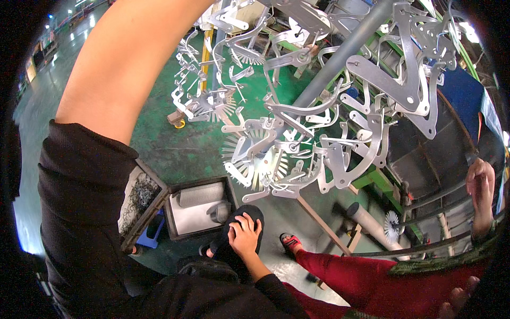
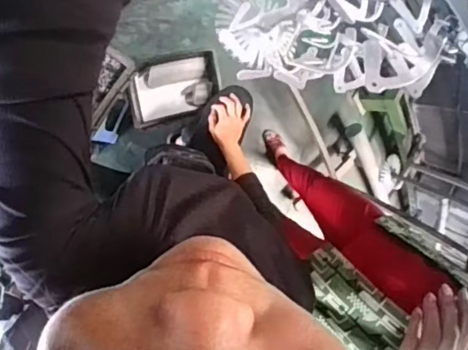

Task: The person picks up metal brackets and attaches wire hooks to them by hand, then hangs the brackets onto a large industrial metal rack.

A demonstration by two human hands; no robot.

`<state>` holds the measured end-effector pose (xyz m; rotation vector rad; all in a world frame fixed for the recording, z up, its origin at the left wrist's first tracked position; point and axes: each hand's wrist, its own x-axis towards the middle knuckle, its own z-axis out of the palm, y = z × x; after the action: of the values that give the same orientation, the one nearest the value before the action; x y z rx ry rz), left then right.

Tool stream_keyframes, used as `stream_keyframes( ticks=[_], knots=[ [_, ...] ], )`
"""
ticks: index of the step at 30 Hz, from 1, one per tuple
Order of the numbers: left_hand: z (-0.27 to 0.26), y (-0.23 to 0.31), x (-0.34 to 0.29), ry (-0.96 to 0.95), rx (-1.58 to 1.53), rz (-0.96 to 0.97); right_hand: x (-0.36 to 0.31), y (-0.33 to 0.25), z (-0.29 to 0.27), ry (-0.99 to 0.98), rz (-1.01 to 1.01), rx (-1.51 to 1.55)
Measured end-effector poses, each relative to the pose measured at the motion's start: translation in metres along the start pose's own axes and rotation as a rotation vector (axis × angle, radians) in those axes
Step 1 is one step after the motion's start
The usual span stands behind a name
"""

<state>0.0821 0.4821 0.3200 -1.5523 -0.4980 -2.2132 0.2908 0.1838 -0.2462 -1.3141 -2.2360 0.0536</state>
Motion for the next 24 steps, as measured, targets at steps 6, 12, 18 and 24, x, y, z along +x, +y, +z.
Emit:
stream_keyframes(
  ticks=[6,12,18,24],
  knots=[
    [0.010,-0.001,0.000,0.013,0.065,0.118,-0.001,-0.001,0.002,0.014,-0.009,0.018],
    [0.018,0.011,0.004,-0.079,-0.124,-0.056,-0.008,0.007,0.009,0.030,-0.051,-0.002],
    [0.029,0.024,-0.012,-0.082,-0.276,-0.244,0.006,-0.018,-0.024,0.056,-0.086,0.018],
    [0.030,0.034,-0.019,-0.052,-0.364,-0.374,0.006,-0.014,-0.021,0.036,-0.035,0.042]
  ],
)
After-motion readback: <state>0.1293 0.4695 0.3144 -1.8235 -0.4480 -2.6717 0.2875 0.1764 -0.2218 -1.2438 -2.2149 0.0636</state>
